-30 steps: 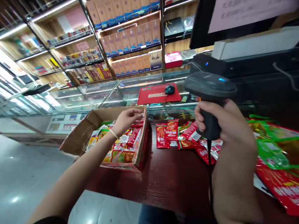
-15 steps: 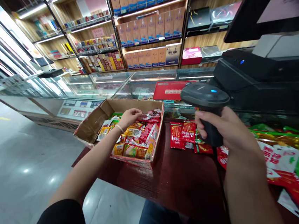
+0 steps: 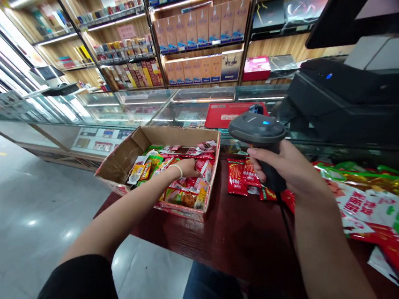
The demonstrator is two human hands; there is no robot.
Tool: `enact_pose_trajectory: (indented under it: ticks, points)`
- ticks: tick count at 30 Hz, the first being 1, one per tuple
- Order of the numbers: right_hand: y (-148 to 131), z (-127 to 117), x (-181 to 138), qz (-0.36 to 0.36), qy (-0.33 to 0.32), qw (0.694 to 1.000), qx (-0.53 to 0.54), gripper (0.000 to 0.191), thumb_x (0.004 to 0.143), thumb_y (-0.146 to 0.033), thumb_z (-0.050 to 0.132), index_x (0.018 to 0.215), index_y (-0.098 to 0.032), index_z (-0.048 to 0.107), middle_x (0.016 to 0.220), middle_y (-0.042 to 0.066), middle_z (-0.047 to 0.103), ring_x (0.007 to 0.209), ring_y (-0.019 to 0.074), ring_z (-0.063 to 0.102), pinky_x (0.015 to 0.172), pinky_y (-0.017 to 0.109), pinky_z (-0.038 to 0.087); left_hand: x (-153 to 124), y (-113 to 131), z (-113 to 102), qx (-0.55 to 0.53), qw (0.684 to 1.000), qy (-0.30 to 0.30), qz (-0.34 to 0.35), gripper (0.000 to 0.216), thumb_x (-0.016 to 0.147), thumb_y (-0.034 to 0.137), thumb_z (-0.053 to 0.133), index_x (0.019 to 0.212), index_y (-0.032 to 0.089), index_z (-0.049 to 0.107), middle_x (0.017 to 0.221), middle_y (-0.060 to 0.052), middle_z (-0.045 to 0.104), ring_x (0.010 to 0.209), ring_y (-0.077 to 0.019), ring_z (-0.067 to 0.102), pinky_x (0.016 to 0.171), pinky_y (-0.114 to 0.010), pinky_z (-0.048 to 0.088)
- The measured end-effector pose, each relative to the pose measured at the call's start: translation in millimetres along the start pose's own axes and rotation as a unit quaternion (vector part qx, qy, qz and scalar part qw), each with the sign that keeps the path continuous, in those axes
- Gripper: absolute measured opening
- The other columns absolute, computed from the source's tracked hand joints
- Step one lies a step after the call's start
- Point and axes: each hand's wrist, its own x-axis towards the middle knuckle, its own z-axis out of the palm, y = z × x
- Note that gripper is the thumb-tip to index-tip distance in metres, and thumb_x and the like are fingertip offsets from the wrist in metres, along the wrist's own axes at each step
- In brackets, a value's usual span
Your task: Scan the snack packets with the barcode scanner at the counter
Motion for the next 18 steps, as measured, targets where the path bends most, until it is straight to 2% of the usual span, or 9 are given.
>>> enact_pose_trajectory:
  ticks: [3,6,8,10,12,14,16,18]
  points:
    - [0.6,-1.3,-0.6,-0.014,0.004,1.0,0.005,0.032,0.082,-0.045,0.075,0.072,-0.02,0.057,0.055,-0.003,0.054,0.04,0.0103,0.049,0.037,0.023,0.041,1.6,2.6,-2.3,-0.009,1.0,-0.009,0.009,0.029,0.055,0.035,0.08,0.067,0.021,0.058,0.071,-0.007,0.067,0.07,-0.0241,0.061,0.067,-0.03,0.042]
    - [-1.4,-3.9,-2.4,-0.019,0.006,1.0,0.011,0.032,0.082,-0.043,0.075,0.07,-0.02,0.056,0.055,-0.003,0.054,0.039,0.0098,0.048,0.037,0.022,0.041,-0.2,-3.8,-12.6,-0.054,0.998,0.007,0.023,0.025,0.056,0.027,0.079,0.062,0.021,0.055,0.062,-0.002,0.061,0.066,-0.0214,0.058,0.066,-0.03,0.042]
    - [-3.4,-5.5,-4.1,-0.016,0.011,1.0,0.015,0.034,0.081,-0.043,0.076,0.069,-0.02,0.055,0.055,-0.003,0.054,0.039,0.0096,0.048,0.037,0.022,0.04,-4.5,-11.6,-24.9,-0.119,0.992,0.018,0.022,0.025,0.056,0.023,0.079,0.063,0.021,0.055,0.059,0.001,0.059,0.064,-0.0192,0.057,0.064,-0.028,0.043]
    - [-4.9,-6.6,-5.7,-0.01,0.015,1.0,0.021,0.034,0.08,-0.045,0.077,0.07,-0.02,0.055,0.055,-0.004,0.054,0.04,0.0097,0.048,0.037,0.022,0.041,-11.5,-18.8,-39.9,-0.23,0.973,0.031,0.019,0.027,0.058,0.024,0.08,0.07,0.02,0.056,0.061,0.002,0.06,0.061,-0.0168,0.057,0.06,-0.027,0.044]
    - [-5.4,-6.9,-6.7,-0.005,0.017,1.0,0.024,0.034,0.079,-0.046,0.077,0.071,-0.021,0.056,0.056,-0.004,0.054,0.04,0.0101,0.049,0.037,0.022,0.041,-20.0,-22.7,-54.6,-0.376,0.925,0.053,0.016,0.03,0.064,0.028,0.08,0.081,0.019,0.057,0.066,0.002,0.063,0.059,-0.0149,0.058,0.058,-0.026,0.046]
    - [-5.2,-6.4,-6.9,-0.007,0.016,1.0,0.025,0.034,0.078,-0.047,0.078,0.071,-0.021,0.056,0.056,-0.004,0.053,0.041,0.0104,0.049,0.037,0.022,0.041,-27.4,-22.5,-66.1,-0.511,0.855,0.082,0.018,0.032,0.069,0.029,0.079,0.091,0.019,0.057,0.072,0.0,0.066,0.059,-0.014,0.061,0.059,-0.027,0.05]
    - [-5.0,-5.5,-6.6,-0.012,0.015,1.0,0.022,0.035,0.078,-0.047,0.077,0.071,-0.021,0.055,0.056,-0.004,0.053,0.041,0.0105,0.049,0.037,0.023,0.041,-32.0,-20.3,-73.3,-0.596,0.796,0.102,0.011,0.031,0.072,0.024,0.076,0.095,0.018,0.057,0.075,-0.001,0.068,0.06,-0.0138,0.064,0.061,-0.028,0.054]
    - [-5.2,-4.6,-6.3,-0.016,0.011,1.0,0.012,0.036,0.079,-0.048,0.077,0.069,-0.021,0.055,0.055,-0.003,0.054,0.04,0.0105,0.048,0.038,0.023,0.04,-33.9,-19.0,-76.9,-0.637,0.762,0.113,-0.003,0.028,0.072,0.017,0.074,0.095,0.016,0.059,0.076,-0.003,0.07,0.06,-0.0133,0.064,0.06,-0.027,0.055]
